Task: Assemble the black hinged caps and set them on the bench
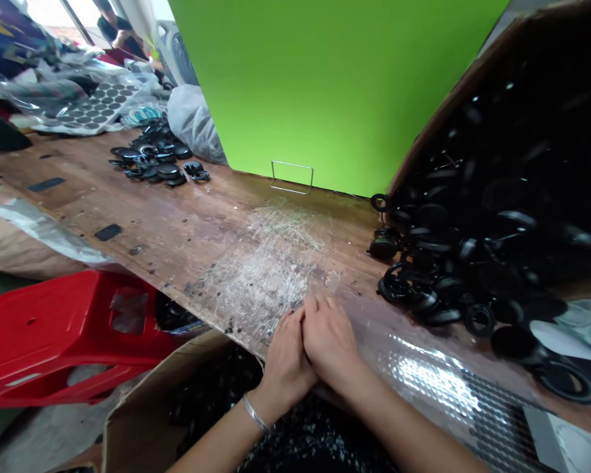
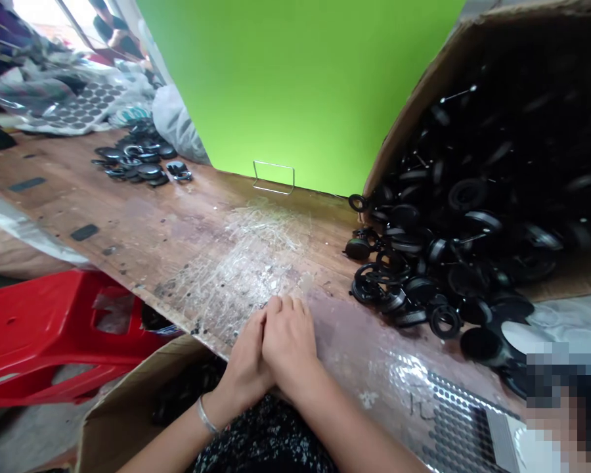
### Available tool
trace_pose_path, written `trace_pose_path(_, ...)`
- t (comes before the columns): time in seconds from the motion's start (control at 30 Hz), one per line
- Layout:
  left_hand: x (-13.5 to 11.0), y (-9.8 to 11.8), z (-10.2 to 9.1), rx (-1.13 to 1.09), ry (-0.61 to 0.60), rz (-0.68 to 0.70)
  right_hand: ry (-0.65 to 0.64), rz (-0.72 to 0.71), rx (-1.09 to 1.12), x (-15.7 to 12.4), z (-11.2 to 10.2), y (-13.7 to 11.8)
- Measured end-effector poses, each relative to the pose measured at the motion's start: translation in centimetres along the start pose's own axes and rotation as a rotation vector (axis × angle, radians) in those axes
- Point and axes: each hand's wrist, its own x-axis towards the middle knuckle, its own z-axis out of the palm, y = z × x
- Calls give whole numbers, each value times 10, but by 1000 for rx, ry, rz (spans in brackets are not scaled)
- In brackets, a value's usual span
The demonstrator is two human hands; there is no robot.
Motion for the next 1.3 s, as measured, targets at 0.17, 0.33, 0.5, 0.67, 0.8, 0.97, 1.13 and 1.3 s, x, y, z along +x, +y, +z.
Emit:
trace_pose_path(0.17, 4, 6, -1, 22, -36, -3, 59, 6, 102, -1, 10, 20)
trace_pose_path(0.33, 6, 9, -5, 3, -81, 17, 161, -8, 203, -12, 0, 20)
trace_pose_path(0.5, 44, 2, -26, 69, 20, -99, 265, -119, 375, -60, -26, 46)
trace_pose_path(0.67, 96, -24, -44, 210, 221, -154, 359, -53, 494, -111, -44, 108)
trace_pose_path(0.8, 106, -23, -39, 292, 239, -145, 477, 39, 469, -118, -62, 146)
trace_pose_path(0.97, 71, 30, -10, 194, 259, 101, 612, 64, 145, -75, -84, 169)
trace_pose_path(1.13, 34, 70, 24, -51, -88, 88, 482, 60, -8, -31, -84, 176)
trace_pose_path(1.3, 19, 71, 38, -68, -249, 149, 422, 51, 14, -14, -87, 183)
